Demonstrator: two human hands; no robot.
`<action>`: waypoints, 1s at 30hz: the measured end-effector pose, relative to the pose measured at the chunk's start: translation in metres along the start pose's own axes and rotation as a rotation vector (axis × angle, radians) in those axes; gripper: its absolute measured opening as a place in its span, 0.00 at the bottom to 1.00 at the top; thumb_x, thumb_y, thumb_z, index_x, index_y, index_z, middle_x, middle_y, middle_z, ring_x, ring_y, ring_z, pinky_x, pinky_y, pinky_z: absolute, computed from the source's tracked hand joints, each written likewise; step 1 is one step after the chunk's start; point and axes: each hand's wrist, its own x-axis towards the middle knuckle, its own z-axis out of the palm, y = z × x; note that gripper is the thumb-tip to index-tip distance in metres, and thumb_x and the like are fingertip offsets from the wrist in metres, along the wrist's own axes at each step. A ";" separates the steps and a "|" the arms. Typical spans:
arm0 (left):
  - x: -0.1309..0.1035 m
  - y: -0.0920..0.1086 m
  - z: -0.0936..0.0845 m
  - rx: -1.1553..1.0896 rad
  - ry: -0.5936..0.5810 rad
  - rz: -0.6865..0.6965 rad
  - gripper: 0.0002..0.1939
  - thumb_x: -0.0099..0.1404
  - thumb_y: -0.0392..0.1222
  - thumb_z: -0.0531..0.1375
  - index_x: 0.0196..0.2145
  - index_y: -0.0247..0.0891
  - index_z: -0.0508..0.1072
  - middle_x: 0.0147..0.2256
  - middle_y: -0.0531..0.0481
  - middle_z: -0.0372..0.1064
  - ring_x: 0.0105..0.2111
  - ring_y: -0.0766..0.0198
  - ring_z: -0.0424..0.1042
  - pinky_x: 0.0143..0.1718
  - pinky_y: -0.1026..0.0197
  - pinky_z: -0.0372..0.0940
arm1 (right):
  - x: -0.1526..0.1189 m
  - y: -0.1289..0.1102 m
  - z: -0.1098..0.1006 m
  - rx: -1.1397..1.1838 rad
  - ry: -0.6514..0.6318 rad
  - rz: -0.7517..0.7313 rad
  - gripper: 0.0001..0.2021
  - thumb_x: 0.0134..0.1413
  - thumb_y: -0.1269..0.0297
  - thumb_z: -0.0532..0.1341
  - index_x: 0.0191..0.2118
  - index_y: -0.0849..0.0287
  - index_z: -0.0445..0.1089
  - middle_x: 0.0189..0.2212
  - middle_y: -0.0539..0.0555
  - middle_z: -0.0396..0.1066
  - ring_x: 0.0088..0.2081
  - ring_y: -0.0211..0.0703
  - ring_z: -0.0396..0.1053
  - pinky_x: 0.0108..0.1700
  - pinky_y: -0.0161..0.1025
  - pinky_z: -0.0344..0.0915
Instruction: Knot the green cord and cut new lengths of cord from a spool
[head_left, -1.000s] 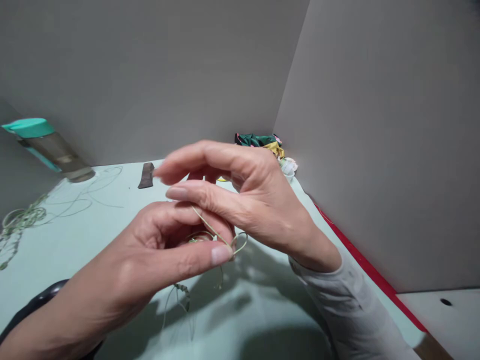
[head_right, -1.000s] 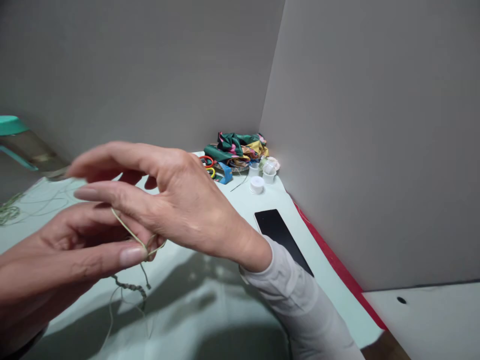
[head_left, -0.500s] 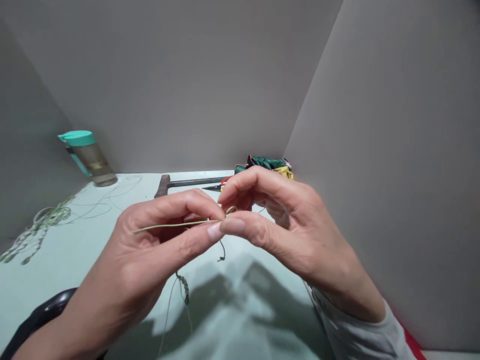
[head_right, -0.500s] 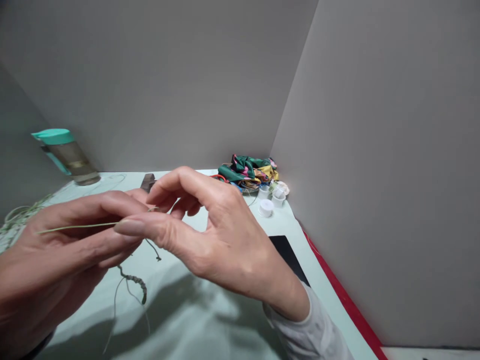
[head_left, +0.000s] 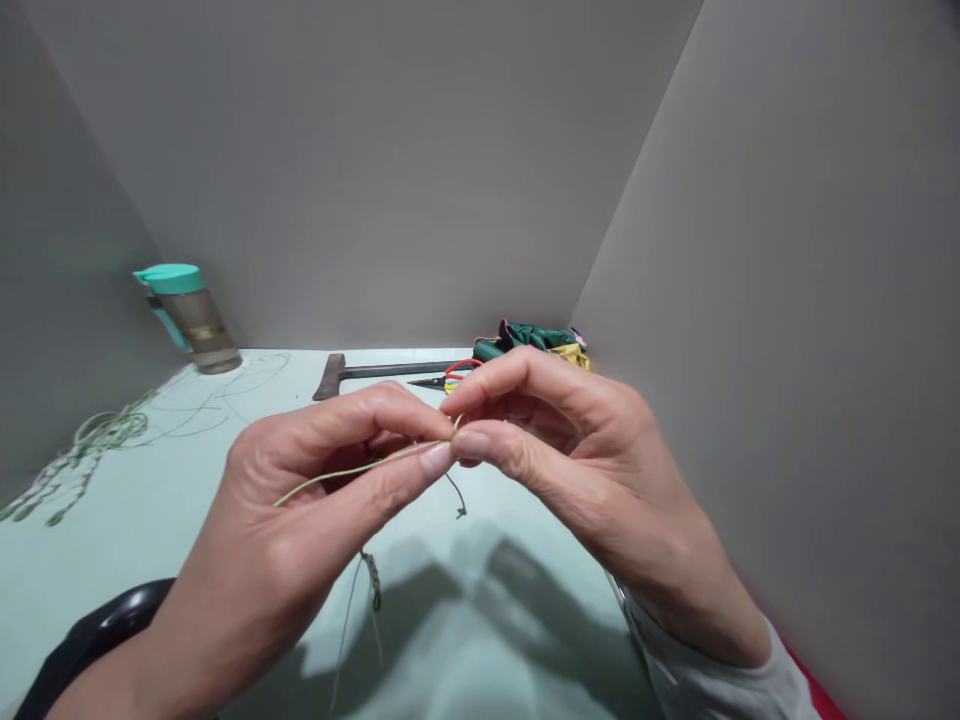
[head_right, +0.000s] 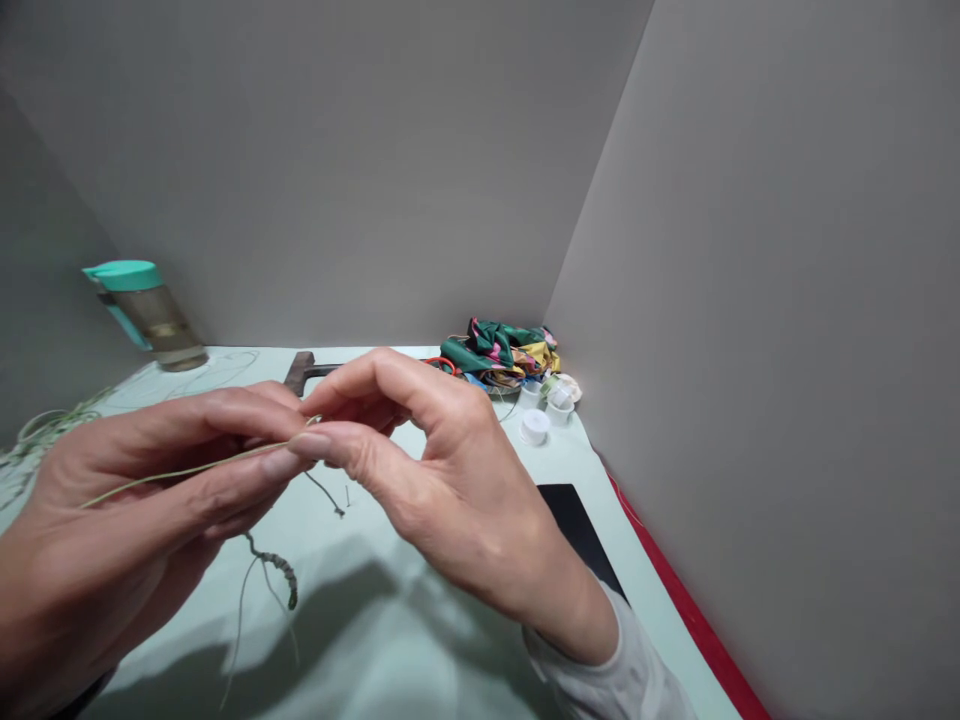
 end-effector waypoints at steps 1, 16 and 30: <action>0.000 -0.001 0.000 0.009 0.009 0.006 0.05 0.71 0.47 0.66 0.41 0.56 0.83 0.33 0.57 0.69 0.25 0.70 0.56 0.24 0.68 0.56 | 0.000 0.001 0.000 0.008 0.013 -0.005 0.05 0.56 0.73 0.72 0.36 0.57 0.78 0.31 0.46 0.78 0.34 0.34 0.77 0.36 0.30 0.72; -0.002 -0.003 0.005 0.066 0.146 0.024 0.10 0.67 0.56 0.67 0.39 0.50 0.84 0.32 0.51 0.71 0.28 0.67 0.63 0.23 0.67 0.58 | -0.001 0.003 0.008 -0.203 0.116 -0.172 0.06 0.62 0.71 0.68 0.33 0.57 0.73 0.30 0.43 0.73 0.33 0.31 0.69 0.42 0.36 0.67; 0.003 0.006 0.018 -0.231 0.191 0.045 0.07 0.69 0.41 0.66 0.33 0.47 0.84 0.26 0.56 0.70 0.20 0.76 0.59 0.18 0.73 0.57 | 0.001 -0.004 0.009 -0.080 0.044 -0.054 0.08 0.64 0.69 0.66 0.32 0.59 0.70 0.29 0.43 0.71 0.32 0.29 0.68 0.37 0.31 0.67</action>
